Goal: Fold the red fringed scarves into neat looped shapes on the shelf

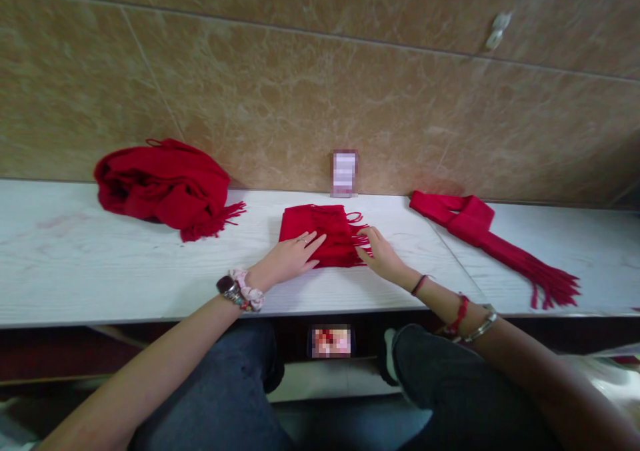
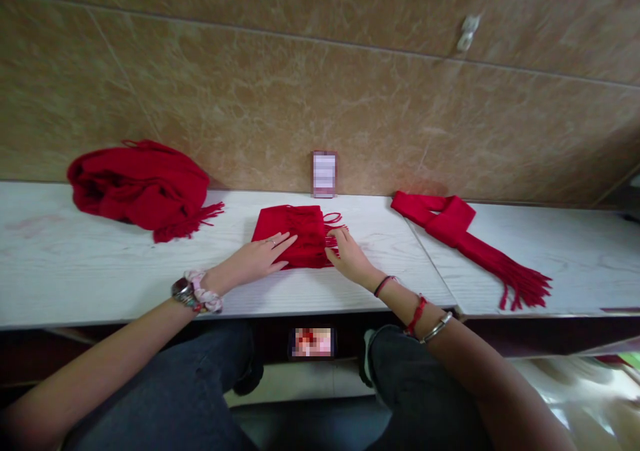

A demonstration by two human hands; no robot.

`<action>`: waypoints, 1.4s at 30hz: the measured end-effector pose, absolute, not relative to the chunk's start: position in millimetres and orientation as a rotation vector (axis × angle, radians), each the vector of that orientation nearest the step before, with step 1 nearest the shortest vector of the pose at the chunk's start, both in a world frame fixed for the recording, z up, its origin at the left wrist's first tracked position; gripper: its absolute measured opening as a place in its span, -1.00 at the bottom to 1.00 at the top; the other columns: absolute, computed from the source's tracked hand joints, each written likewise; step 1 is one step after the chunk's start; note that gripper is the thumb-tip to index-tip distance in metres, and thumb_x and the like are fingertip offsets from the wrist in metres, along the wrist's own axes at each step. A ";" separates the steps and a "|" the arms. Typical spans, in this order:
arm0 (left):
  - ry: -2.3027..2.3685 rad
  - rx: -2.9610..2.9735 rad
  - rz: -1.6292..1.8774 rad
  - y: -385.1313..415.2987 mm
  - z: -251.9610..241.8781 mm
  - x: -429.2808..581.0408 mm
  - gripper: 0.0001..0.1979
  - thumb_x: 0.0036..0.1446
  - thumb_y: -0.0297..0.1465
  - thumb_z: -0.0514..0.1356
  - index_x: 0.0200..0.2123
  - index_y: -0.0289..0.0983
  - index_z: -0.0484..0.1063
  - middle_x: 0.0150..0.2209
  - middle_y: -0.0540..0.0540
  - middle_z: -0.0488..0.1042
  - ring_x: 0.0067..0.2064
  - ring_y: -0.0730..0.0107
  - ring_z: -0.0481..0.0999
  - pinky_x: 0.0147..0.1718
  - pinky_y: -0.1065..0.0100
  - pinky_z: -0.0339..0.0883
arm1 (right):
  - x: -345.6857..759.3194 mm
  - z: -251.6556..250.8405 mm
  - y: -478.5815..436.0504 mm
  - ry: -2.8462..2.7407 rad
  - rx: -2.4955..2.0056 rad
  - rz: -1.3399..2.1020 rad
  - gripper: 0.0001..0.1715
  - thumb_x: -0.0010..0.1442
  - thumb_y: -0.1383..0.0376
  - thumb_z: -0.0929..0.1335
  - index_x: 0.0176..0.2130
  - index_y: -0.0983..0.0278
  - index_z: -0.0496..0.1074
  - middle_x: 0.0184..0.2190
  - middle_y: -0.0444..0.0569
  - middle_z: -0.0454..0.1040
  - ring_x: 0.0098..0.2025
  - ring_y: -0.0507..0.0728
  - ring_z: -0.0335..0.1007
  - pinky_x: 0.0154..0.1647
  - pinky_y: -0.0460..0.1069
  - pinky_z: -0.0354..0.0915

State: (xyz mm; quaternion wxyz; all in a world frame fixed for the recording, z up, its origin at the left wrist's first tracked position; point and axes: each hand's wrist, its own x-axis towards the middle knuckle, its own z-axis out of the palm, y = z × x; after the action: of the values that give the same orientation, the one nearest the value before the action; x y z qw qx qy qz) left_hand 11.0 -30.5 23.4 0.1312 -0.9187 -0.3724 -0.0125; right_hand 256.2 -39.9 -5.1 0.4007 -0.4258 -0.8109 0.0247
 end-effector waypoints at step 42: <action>-1.347 -2.856 -0.327 -5.0 36.4 3.4 -0.53 0.26 -0.30 -0.06 0.21 -0.27 0.13 0.12 -0.15 0.34 0.09 0.26 0.36 0.09 0.24 0.18 | 258.1 -11.0 -50.1 -2.448 -1.245 -0.295 -0.81 0.18 0.35 0.29 -0.38 0.28 0.50 -0.34 0.06 0.46 -0.24 0.18 0.33 -0.18 0.07 0.24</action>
State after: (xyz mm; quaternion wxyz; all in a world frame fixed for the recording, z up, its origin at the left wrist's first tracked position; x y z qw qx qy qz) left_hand 3.4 -5.0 36.4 -0.0167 -0.8995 -0.4242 -0.1030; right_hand 258.1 -50.1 -11.0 0.1885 -0.4426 -0.8704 -0.1049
